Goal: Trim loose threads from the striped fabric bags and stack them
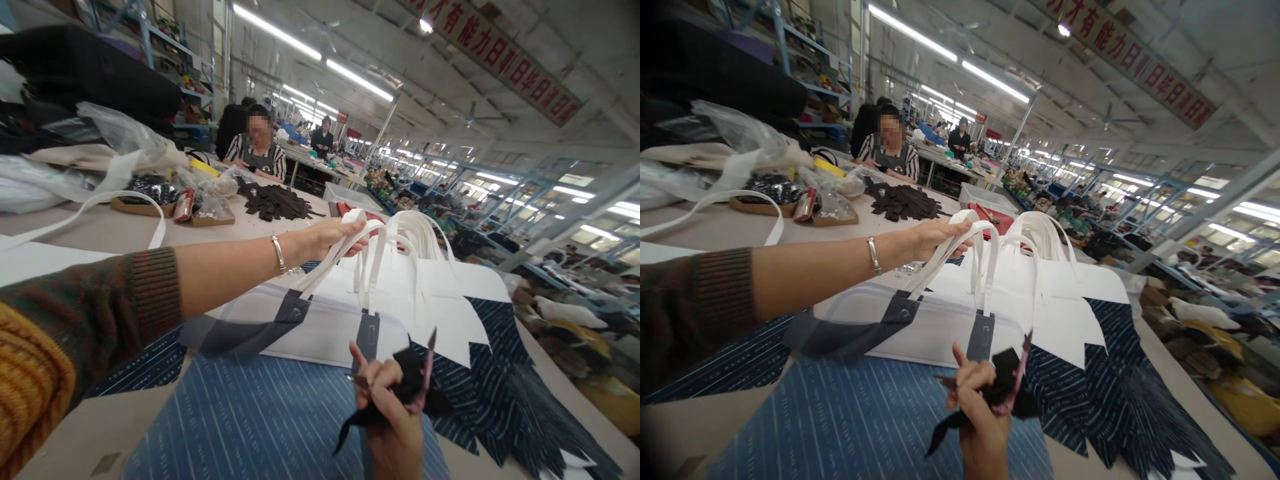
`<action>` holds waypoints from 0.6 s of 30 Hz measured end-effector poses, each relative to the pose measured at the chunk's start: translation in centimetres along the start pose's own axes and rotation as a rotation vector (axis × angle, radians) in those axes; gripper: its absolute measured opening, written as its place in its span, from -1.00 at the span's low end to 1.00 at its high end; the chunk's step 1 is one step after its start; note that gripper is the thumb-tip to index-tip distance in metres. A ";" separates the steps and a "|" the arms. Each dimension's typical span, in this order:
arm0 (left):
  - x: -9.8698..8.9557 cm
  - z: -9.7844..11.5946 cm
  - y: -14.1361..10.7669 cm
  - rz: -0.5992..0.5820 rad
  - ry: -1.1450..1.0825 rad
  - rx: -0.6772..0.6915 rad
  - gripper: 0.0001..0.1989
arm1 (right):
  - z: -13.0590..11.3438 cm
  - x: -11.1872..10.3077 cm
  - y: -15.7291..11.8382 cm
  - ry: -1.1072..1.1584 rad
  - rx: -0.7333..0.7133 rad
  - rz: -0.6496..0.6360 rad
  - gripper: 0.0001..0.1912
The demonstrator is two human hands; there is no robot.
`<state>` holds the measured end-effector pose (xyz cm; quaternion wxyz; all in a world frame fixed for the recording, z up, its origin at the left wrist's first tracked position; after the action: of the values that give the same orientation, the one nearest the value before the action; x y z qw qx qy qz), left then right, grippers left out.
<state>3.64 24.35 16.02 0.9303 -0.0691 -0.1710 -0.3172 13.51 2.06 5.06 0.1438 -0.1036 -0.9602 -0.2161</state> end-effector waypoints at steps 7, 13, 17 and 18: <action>3.9 1.9 -3.5 0.002 -0.016 0.038 -0.79 | -1.0 9.0 6.4 -0.169 -0.114 -0.179 -0.84; 5.4 1.5 -4.8 0.059 -0.047 0.050 -0.82 | -1.9 8.8 5.6 -0.301 -0.143 -0.116 -0.83; 5.9 1.3 -5.3 0.092 -0.087 0.048 -0.85 | -2.0 7.5 5.0 -0.233 -0.116 -0.100 -0.83; 5.8 1.2 -5.4 0.102 -0.099 0.047 -0.85 | -1.9 7.3 4.8 -0.214 -0.104 -0.097 -0.82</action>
<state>4.32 17.12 19.40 0.9369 -0.0713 -0.2206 -0.2615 8.41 6.49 10.92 0.0244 -0.0866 -0.9614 -0.2601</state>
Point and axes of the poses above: each hand's wrist, its own y-axis towards the middle knuckle, its own x-axis out of the palm, z = x × y, the point moved 8 cm from there along y, towards the middle knuckle
